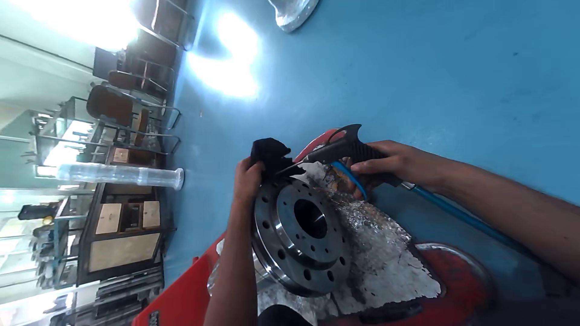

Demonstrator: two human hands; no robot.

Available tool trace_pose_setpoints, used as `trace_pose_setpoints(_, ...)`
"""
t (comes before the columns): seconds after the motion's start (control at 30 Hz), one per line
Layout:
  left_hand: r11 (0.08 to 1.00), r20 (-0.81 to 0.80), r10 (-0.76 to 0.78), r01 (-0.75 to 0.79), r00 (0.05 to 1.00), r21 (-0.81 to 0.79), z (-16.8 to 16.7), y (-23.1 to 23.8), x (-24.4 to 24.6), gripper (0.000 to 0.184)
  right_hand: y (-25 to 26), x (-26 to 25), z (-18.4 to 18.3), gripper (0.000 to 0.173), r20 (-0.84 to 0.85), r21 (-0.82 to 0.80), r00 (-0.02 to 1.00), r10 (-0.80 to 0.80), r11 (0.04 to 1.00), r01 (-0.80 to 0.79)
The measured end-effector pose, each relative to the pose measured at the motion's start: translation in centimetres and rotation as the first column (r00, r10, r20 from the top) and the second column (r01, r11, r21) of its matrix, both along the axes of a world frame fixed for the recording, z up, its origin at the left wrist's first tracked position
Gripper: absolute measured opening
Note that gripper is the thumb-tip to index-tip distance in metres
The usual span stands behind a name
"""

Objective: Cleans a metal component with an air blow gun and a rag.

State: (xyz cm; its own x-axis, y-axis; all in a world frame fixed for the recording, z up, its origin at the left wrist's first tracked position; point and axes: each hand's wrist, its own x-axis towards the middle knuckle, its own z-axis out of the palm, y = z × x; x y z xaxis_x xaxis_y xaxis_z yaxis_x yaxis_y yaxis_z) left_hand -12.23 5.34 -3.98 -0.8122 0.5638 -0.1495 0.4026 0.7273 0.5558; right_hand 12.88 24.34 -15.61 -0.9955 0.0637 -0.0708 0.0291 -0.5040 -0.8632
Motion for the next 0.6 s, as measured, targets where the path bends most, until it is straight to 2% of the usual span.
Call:
trace_pose_setpoints(0.07, 0.985, -0.036, 0.077, -0.071, 0.996, 0.155, 0.0, -0.1, 0.1, 0.012, -0.4, 0.3, 0.3, 0.022, -0.012, -0.026, 1.0, -0.013, 1.0, 0.013)
trace_pose_setpoints(0.17, 0.894, -0.018, 0.226, -0.2, 0.974, 0.401, 0.2, -0.3, 0.5, 0.011, -1.1, 0.8, 1.3, 0.022, -0.065, -0.01, 0.997, 0.029, 1.0, -0.03)
trace_pose_setpoints(0.23, 0.878, 0.028, 0.203, -0.195, 0.979, 0.437, 1.3, -1.4, 1.3, 0.013, -1.9, 1.2, 2.0, 0.019, -0.07, 0.036, 0.996, 0.056, 0.998, -0.053)
trace_pose_setpoints(0.37, 0.941, 0.072, -0.087, 0.058, 0.994, 0.332, 2.7, -4.9, 1.9, 0.025, -3.3, 1.3, 2.4, 0.016, -0.034, 0.005, 0.997, 0.073, 0.997, -0.073)
trace_pose_setpoints(0.5, 0.952, 0.097, -0.26, 0.238, 0.961, 0.192, 2.4, -6.5, 2.3, 0.024, -4.6, 0.8, 2.9, 0.015, 0.042, -0.019, 0.995, 0.088, 0.996, -0.087)
trace_pose_setpoints(0.57, 0.916, 0.029, -0.401, 0.401, 0.916, 0.026, 2.4, -6.3, 2.5, 0.023, -5.0, 0.5, 2.9, 0.018, 0.04, -0.05, 0.995, 0.09, 0.995, -0.088)
trace_pose_setpoints(0.6, 0.868, -0.014, -0.495, 0.493, 0.869, -0.063, 2.4, -6.1, 2.4, 0.026, -5.1, 0.3, 2.9, 0.018, 0.029, -0.063, 0.995, 0.092, 0.994, -0.09)
